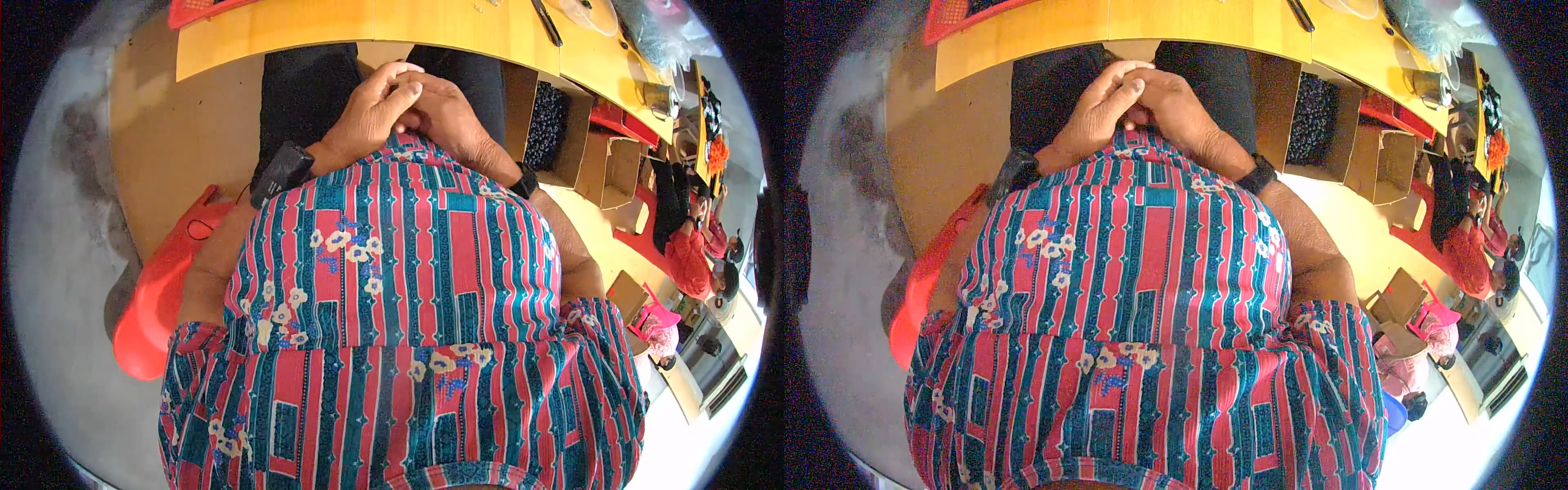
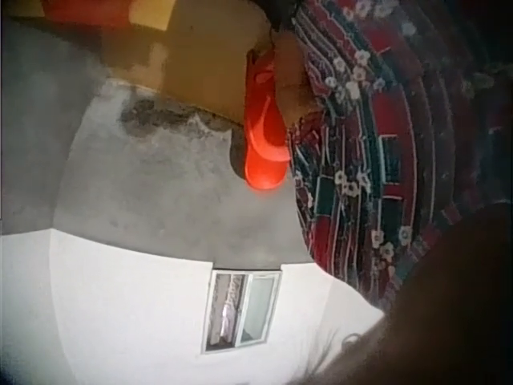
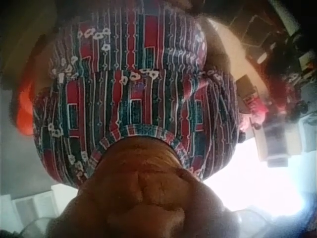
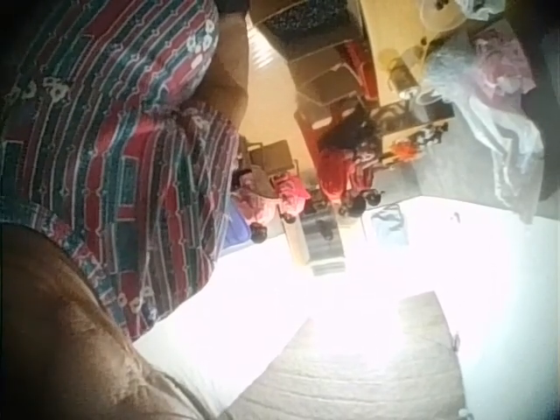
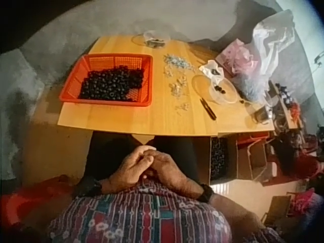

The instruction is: The person assembles small black plastic components by hand at a work table.

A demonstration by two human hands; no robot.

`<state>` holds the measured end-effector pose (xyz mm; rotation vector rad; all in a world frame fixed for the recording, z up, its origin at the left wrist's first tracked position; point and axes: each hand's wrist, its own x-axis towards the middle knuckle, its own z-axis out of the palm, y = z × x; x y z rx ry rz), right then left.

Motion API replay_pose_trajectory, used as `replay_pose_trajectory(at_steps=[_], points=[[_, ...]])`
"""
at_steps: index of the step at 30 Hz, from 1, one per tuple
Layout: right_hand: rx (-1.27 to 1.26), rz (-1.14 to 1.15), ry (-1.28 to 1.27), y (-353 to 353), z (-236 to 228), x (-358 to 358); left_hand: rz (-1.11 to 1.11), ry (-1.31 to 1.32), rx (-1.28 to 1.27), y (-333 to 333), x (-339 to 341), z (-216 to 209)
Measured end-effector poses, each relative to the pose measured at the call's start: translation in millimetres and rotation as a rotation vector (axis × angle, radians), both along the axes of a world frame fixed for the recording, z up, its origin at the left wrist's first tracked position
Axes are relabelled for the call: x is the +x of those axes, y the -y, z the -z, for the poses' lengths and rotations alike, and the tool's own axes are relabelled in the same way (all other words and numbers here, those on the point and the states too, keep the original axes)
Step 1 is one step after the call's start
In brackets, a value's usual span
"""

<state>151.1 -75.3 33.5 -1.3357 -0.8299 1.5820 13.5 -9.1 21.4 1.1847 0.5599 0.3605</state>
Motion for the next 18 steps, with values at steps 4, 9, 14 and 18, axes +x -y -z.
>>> replay_pose_trajectory(at_steps=[4, 9, 14, 18], points=[[-0.05, 0.136, -0.526, -1, -6, 2, -0.044, 0.09, -0.028, -3, -4, -6], [-0.043, 0.17, -0.637, 0, -7, 4, -0.239, 0.038, 0.46, -9, -6, -2], [-0.035, 0.116, -0.715, 2, -2, 7, -0.261, 0.018, 0.589, -12, -6, -1], [-0.073, 0.15, -0.723, 3, 1, 7, -0.299, 0.008, 0.497, -8, -4, -6]])
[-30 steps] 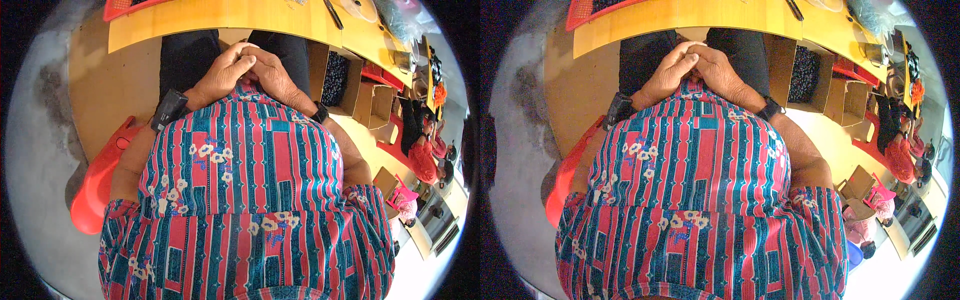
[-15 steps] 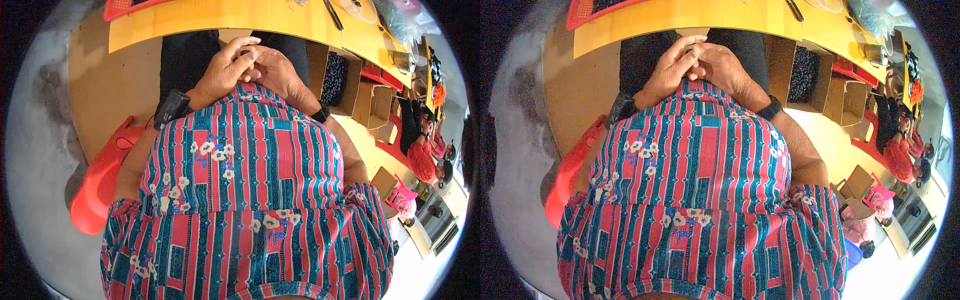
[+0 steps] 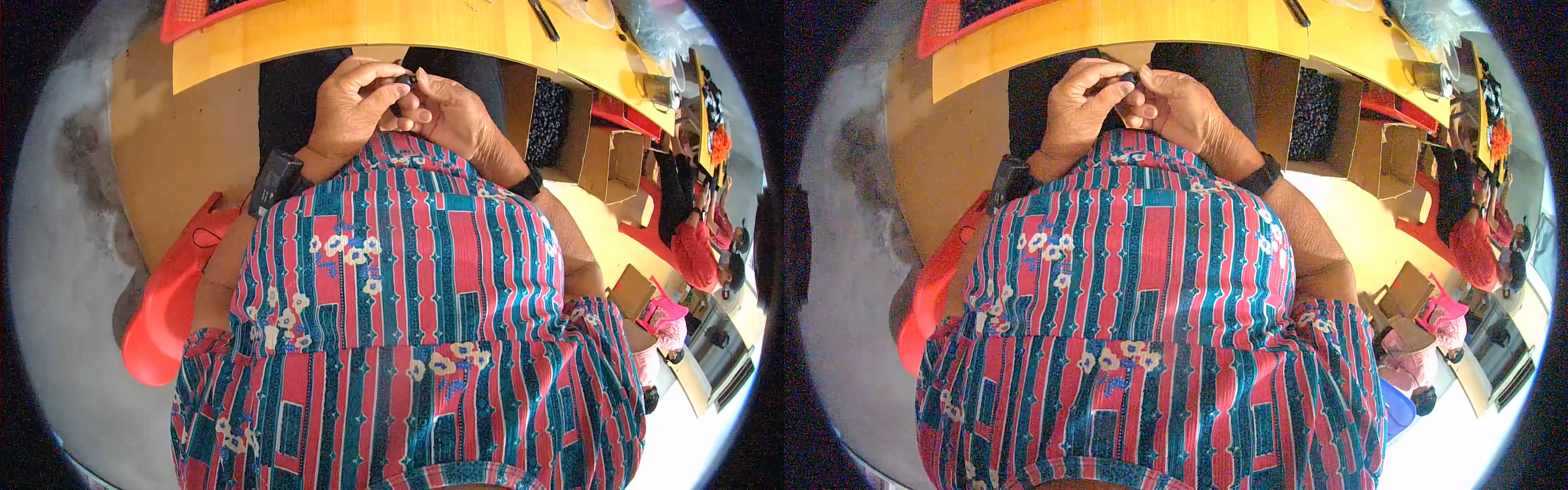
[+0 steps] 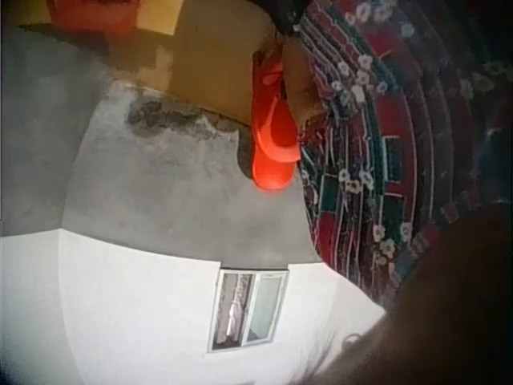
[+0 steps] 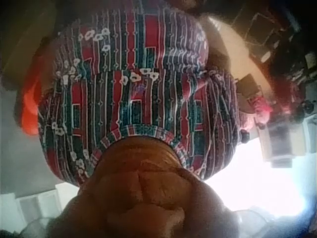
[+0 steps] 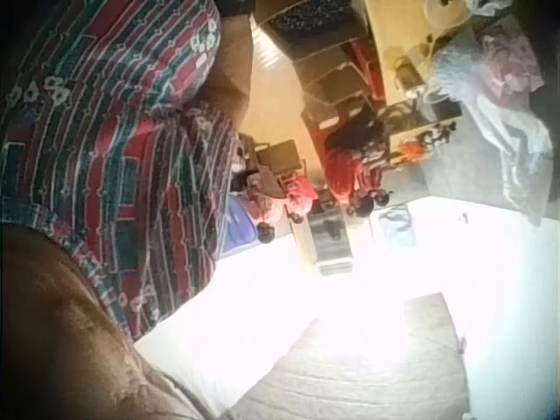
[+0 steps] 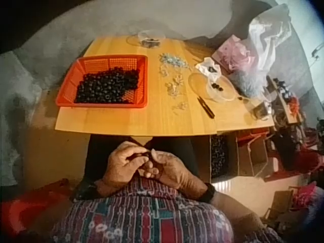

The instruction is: The person assembles small black plastic components by hand at a work table.

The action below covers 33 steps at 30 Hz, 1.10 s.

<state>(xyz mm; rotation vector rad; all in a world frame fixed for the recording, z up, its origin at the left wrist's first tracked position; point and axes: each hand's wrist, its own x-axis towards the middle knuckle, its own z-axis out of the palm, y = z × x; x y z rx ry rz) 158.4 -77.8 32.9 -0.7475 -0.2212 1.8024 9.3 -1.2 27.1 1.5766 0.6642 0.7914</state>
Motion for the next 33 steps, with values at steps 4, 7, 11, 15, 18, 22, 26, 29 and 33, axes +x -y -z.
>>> replay_pose_trajectory(at_steps=[4, 7, 11, 15, 18, 22, 26, 29, 33], points=[[0.0, -0.028, 0.007, -1, 1, 1, 0.028, 0.074, -0.146, 2, 1, -5], [0.03, -0.036, -0.018, -2, -1, 0, 0.014, 0.109, -0.159, 3, 2, -1], [0.027, -0.032, 0.007, -3, -3, -1, 0.031, 0.164, -0.342, 5, 4, -1], [-0.016, -0.021, 0.019, -4, -8, -3, 0.064, 0.198, -0.482, 4, 3, 1], [-0.012, 0.018, 0.111, -3, -10, -6, 0.104, 0.217, -0.484, 6, 3, 3], [0.105, -0.034, 0.617, -3, -14, -10, 0.21, 0.128, -0.516, 1, 0, -3], [0.206, -0.036, 1.012, -2, -12, -13, 0.362, 0.012, -0.525, 3, 3, 1], [0.245, -0.025, 1.088, 0, -2, -11, 0.389, 0.053, -0.573, 6, 4, 7], [0.233, 0.001, 1.074, 1, 1, -15, 0.346, 0.089, -0.572, 9, 3, 10]])
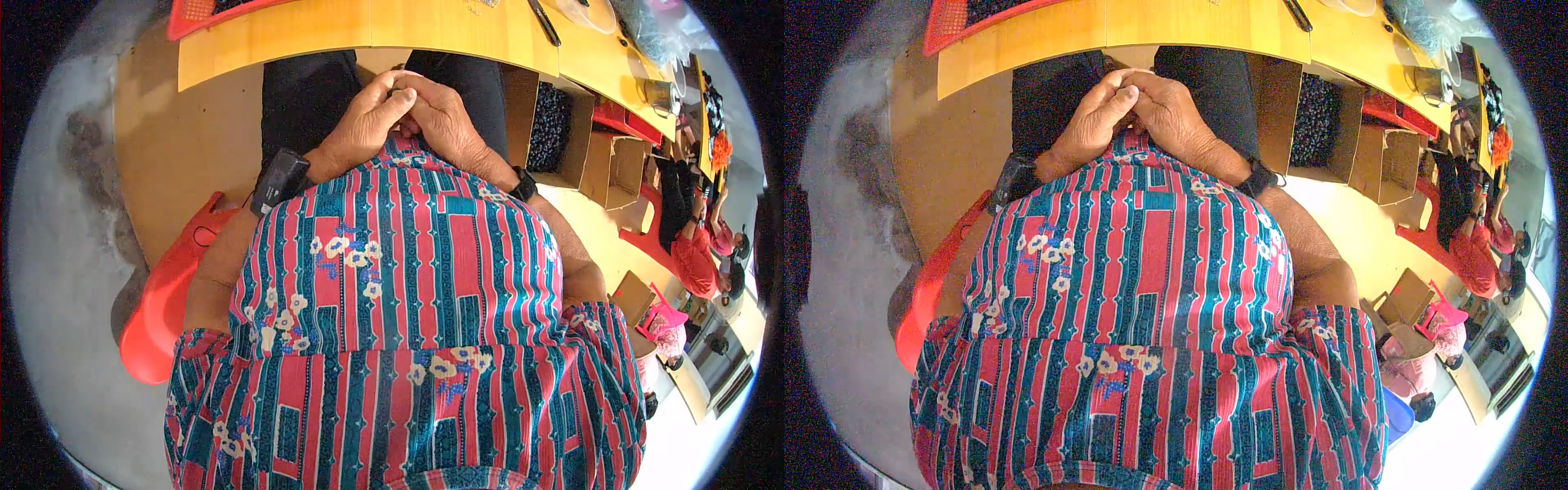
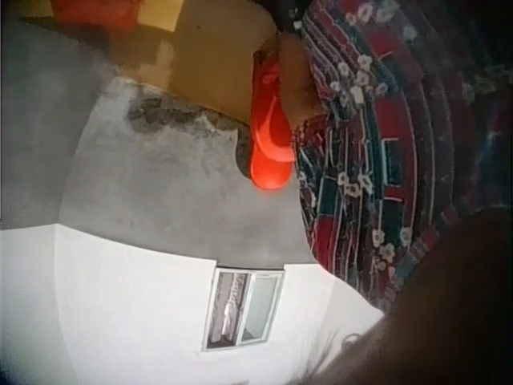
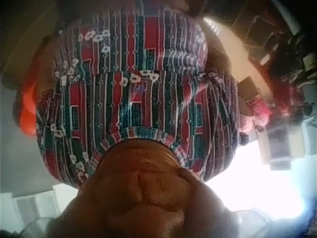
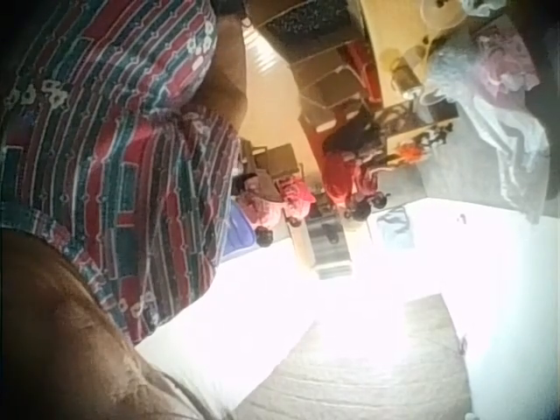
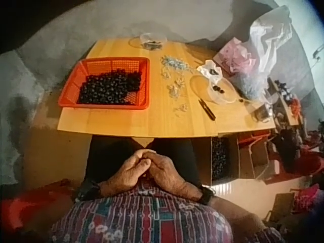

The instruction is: The person assembles small black plastic components by hand at a work table.

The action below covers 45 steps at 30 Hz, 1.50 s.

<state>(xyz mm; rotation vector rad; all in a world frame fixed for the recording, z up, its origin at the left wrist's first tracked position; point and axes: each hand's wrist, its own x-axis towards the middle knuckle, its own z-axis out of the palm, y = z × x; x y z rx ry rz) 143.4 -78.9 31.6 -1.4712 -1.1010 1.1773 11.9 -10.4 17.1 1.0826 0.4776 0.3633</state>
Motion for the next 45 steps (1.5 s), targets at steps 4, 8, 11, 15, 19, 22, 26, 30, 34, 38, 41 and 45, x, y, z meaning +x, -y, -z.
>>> replay_pose_trajectory(at_steps=[4, 8, 11, 15, 19, 22, 26, 30, 34, 38, 41, 45], points=[[-0.001, -0.013, 0.072, 2, 11, 0, -0.045, -0.001, 0.081, 3, 0, 1], [-0.131, 0.003, -0.325, -1, 6, 5, -0.035, -0.047, 0.069, 2, -2, -2], [-0.084, -0.038, -0.78, -5, -8, 17, 0.001, 0.263, -0.385, -8, -7, -5], [-0.1, 0.065, -1.033, -4, -22, 28, -0.112, 0.296, -0.373, -17, -3, -7], [-0.022, 0.116, -1.061, -7, -31, 38, -0.147, 0.129, -0.372, -22, -12, 3], [0.048, 0.207, -0.772, -9, -47, 49, -0.135, 0.018, -0.273, -29, -19, 14], [0.177, 0.463, -0.643, -25, -62, 77, -0.127, -0.049, -0.246, -27, -31, 0], [0.275, 0.76, -0.443, -44, -78, 123, -0.076, -0.07, -0.225, -27, -33, -14], [0.355, 0.911, -0.386, -63, -81, 173, -0.053, -0.111, -0.211, -33, -32, -13], [0.303, 1.051, -0.279, -75, -77, 215, -0.069, -0.103, -0.211, -36, -36, -26], [0.327, 1.22, -0.413, -78, -74, 224, -0.084, -0.129, -0.197, -36, -41, -35], [0.395, 0.999, -0.442, -61, -98, 184, -0.037, -0.154, 0.123, -40, -56, -43]])
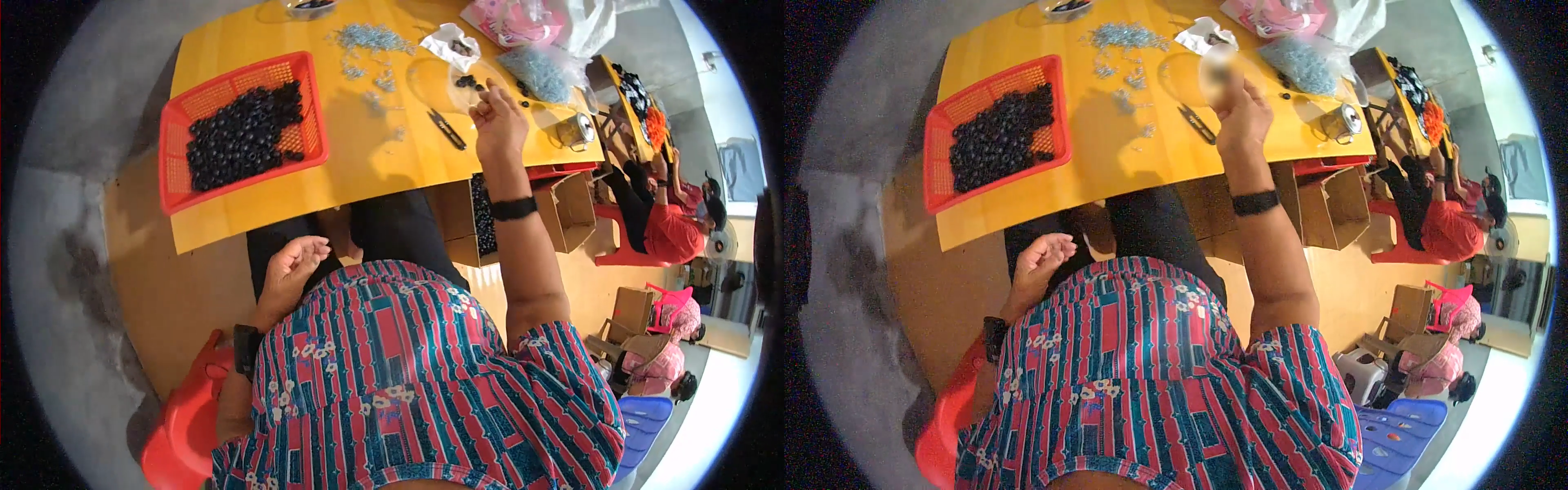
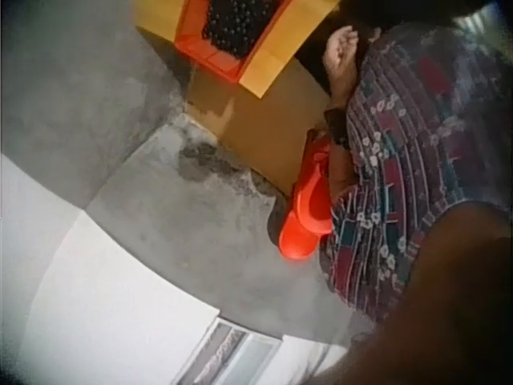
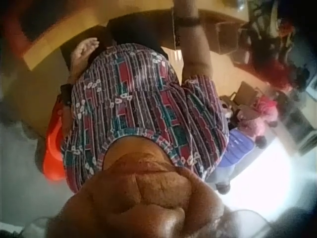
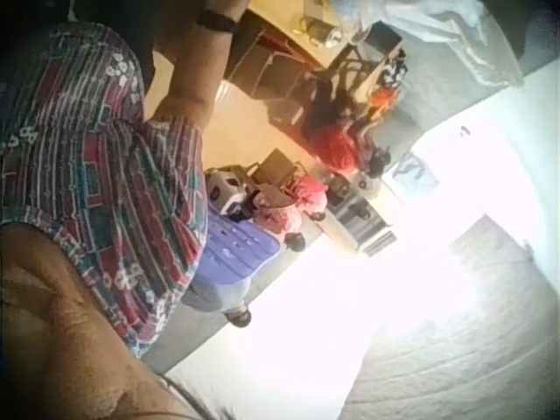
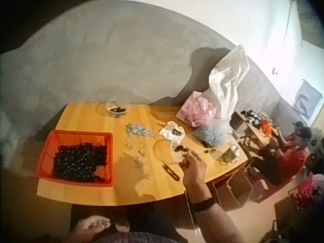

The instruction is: The person assembles small black plastic components by hand at a work table.

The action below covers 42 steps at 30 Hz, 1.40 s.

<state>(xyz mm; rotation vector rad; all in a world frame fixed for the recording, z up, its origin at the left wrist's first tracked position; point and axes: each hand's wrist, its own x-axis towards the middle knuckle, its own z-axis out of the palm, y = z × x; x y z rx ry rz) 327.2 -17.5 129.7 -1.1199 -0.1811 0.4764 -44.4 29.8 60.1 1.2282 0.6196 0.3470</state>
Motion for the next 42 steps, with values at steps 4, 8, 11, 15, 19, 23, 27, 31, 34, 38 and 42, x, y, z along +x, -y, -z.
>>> replay_pose_trajectory(at_steps=[4, 8, 11, 15, 19, 23, 27, 31, 34, 38, 42], points=[[0.096, -0.155, -0.077, 26, -7, -29, 0.014, -0.025, 0.188, -4, -8, -21], [0.127, -0.262, -0.249, 26, 4, -36, -0.085, -0.029, 0.264, -10, -15, -32], [0.18, -0.39, -0.381, 25, 13, -41, -0.088, -0.038, 0.286, -13, -15, -43], [0.148, -0.468, -0.354, 9, 15, -57, -0.05, 0.027, 0.233, -15, 3, -55], [0.149, -0.534, -0.281, -14, 10, -76, 0.025, -0.007, 0.288, -15, 27, -67], [0.076, -0.484, -0.087, -48, 4, -101, 0.151, 0.179, 0.248, -6, 68, -75], [-0.081, -0.388, 0.209, -77, 3, -118, 0.139, 0.26, 0.29, 4, 107, -70], [-0.242, -0.243, 0.512, -90, 28, -114, 0.037, 0.2, 0.511, 14, 116, -60], [-0.252, -0.226, 0.582, -93, 35, -111, -0.042, 0.227, 0.716, 17, 118, -52], [-0.267, -0.298, 0.369, -86, 31, -119, -0.06, 0.219, 0.687, 19, 117, -44], [-0.292, -0.334, 0.285, -81, 31, -120, -0.078, 0.242, 0.662, 25, 117, -43]])
